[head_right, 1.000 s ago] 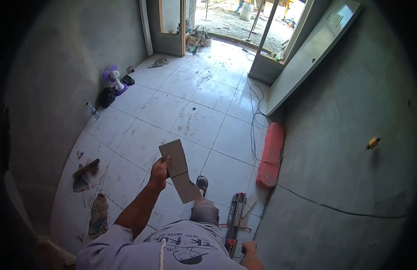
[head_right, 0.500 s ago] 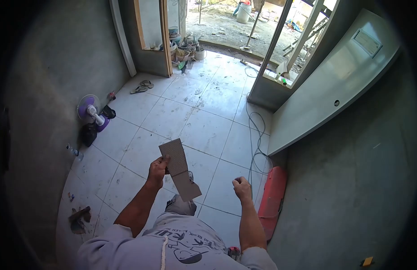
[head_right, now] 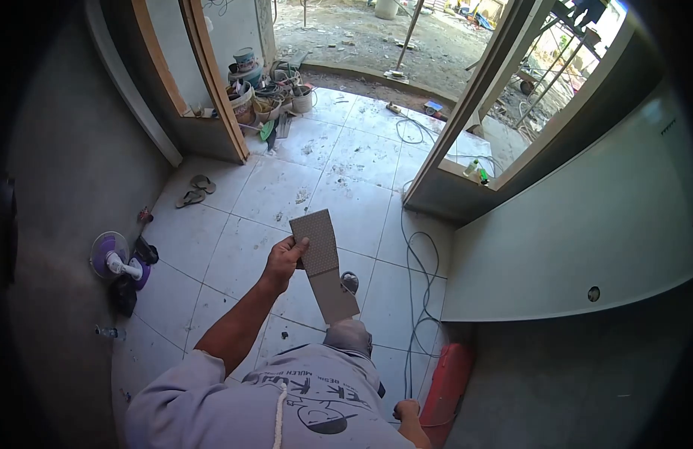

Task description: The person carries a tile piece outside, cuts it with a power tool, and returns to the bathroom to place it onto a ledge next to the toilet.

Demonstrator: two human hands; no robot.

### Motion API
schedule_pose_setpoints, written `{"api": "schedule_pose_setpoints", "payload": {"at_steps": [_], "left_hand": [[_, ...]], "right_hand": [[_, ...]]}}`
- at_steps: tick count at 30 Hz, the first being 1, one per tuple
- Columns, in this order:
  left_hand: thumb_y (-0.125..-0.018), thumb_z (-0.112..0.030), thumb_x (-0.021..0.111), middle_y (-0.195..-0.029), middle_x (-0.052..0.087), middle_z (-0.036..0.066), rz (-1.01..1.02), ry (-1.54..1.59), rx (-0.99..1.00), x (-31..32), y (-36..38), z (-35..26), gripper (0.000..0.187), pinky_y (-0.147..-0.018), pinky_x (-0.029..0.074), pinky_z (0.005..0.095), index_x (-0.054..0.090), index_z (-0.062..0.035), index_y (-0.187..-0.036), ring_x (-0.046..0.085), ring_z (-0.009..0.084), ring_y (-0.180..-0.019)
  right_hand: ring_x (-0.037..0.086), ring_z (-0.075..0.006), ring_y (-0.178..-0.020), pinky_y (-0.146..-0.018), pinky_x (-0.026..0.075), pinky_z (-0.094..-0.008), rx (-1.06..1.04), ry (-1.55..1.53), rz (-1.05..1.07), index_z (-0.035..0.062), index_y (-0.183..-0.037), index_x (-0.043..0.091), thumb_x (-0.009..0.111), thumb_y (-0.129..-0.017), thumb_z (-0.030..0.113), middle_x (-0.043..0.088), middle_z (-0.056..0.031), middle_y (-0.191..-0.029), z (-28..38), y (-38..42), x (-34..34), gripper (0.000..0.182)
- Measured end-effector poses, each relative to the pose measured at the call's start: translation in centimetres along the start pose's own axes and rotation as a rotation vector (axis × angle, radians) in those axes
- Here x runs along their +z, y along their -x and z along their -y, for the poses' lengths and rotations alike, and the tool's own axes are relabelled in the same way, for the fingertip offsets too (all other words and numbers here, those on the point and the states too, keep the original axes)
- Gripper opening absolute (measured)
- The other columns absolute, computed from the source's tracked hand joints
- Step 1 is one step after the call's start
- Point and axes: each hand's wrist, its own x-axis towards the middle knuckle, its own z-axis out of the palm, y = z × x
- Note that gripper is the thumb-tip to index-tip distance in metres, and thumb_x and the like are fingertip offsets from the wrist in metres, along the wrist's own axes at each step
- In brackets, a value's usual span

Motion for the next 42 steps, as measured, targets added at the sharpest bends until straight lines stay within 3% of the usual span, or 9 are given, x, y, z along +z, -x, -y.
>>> {"api": "schedule_pose_setpoints", "payload": {"at_steps": [2,6,8,14,18,28,33,38,42], "left_hand": [[-0.102,-0.026,0.059,-0.102,0.070,0.004,-0.018,0.087,0.004,0.5,-7.0,-1.4,0.029,-0.081,0.055,0.0309,0.064,-0.0011,-0.115,0.066,0.0125,-0.088],[-0.101,-0.024,0.059,-0.101,0.070,0.004,-0.157,0.126,0.015,1.6,-21.3,-5.5,0.026,-0.085,0.053,0.0292,0.064,-0.0011,-0.114,0.067,0.0129,-0.088],[-0.102,-0.025,0.058,-0.100,0.070,0.004,-0.142,0.099,0.002,1.7,-27.1,-7.6,0.027,-0.080,0.056,0.0306,0.064,-0.0010,-0.111,0.066,0.0118,-0.085],[-0.100,-0.024,0.062,-0.102,0.070,0.006,-0.159,0.200,-0.031,1.8,-47.9,-11.2,0.027,-0.081,0.054,0.0308,0.065,-0.0005,-0.114,0.066,0.0132,-0.086],[-0.099,-0.025,0.062,-0.102,0.069,0.006,-0.146,0.203,-0.100,2.6,-65.2,-12.7,0.027,-0.077,0.056,0.0316,0.064,-0.0008,-0.113,0.066,0.0141,-0.085],[-0.100,-0.032,0.060,-0.103,0.070,0.001,0.018,-0.030,-0.222,11.0,-98.2,-23.7,0.024,-0.079,0.055,0.0318,0.063,-0.0116,-0.113,0.067,0.0127,-0.088],[-0.100,-0.034,0.061,-0.102,0.070,0.002,-0.016,0.035,-0.229,15.4,-111.4,-22.3,0.026,-0.078,0.056,0.0316,0.063,-0.0117,-0.113,0.068,0.0133,-0.088],[-0.099,-0.034,0.062,-0.100,0.070,0.002,-0.103,0.105,-0.322,19.5,-122.7,-21.9,0.028,-0.079,0.056,0.0319,0.063,-0.0099,-0.113,0.068,0.0137,-0.087],[-0.100,-0.032,0.061,-0.099,0.070,0.001,-0.086,0.156,-0.279,23.5,-131.7,-22.9,0.024,-0.077,0.055,0.0298,0.065,-0.0103,-0.110,0.067,0.0130,-0.086]], "right_hand": [[0.066,-0.0289,-0.111,-0.097,0.050,-0.0402,-0.014,-0.005,0.227,0.0201,-0.100,0.078,0.076,-0.079,0.033,0.074,-0.0030,-0.110,-1.6,-6.4,-2.3,0.024],[0.070,-0.0237,-0.099,-0.090,0.055,-0.0397,0.030,-0.026,-0.145,0.0143,-0.094,0.077,0.075,-0.078,0.026,0.072,-0.0114,-0.104,-4.9,-16.6,-28.6,0.020],[0.072,-0.0190,-0.065,-0.058,0.058,-0.0326,0.382,-1.047,-0.268,0.0019,-0.089,0.071,0.066,-0.077,0.005,0.072,-0.0141,-0.077,-6.3,-21.0,-45.7,0.013],[0.062,-0.0128,-0.060,-0.055,0.051,-0.0268,-0.173,-1.191,-0.963,-0.0030,-0.092,0.067,0.064,-0.083,0.009,0.067,-0.0079,-0.073,-11.2,-33.4,-82.7,0.016],[0.063,-0.0130,-0.062,-0.057,0.051,-0.0266,-0.088,-1.417,-0.888,-0.0034,-0.093,0.068,0.065,-0.084,0.013,0.068,-0.0085,-0.074,-12.9,-43.3,-92.5,0.019],[0.064,-0.0165,-0.060,-0.054,0.054,-0.0301,0.473,-1.701,-0.295,-0.0029,-0.093,0.067,0.065,-0.083,0.013,0.067,-0.0093,-0.075,-19.7,-52.4,-95.0,0.019],[0.067,-0.0171,-0.062,-0.055,0.056,-0.0300,0.399,-1.410,-0.319,-0.0024,-0.093,0.068,0.065,-0.083,0.015,0.069,-0.0099,-0.075,-27.2,-67.0,-98.2,0.020],[0.069,-0.0177,-0.064,-0.062,0.056,-0.0315,0.274,-1.005,-0.514,-0.0013,-0.095,0.070,0.063,-0.082,0.020,0.071,-0.0114,-0.076,-39.9,-75.0,-112.5,0.026],[0.067,-0.0158,-0.064,-0.058,0.054,-0.0293,0.341,-1.194,-0.525,-0.0026,-0.094,0.068,0.063,-0.083,0.017,0.070,-0.0104,-0.077,-49.2,-77.3,-129.5,0.024]]}}
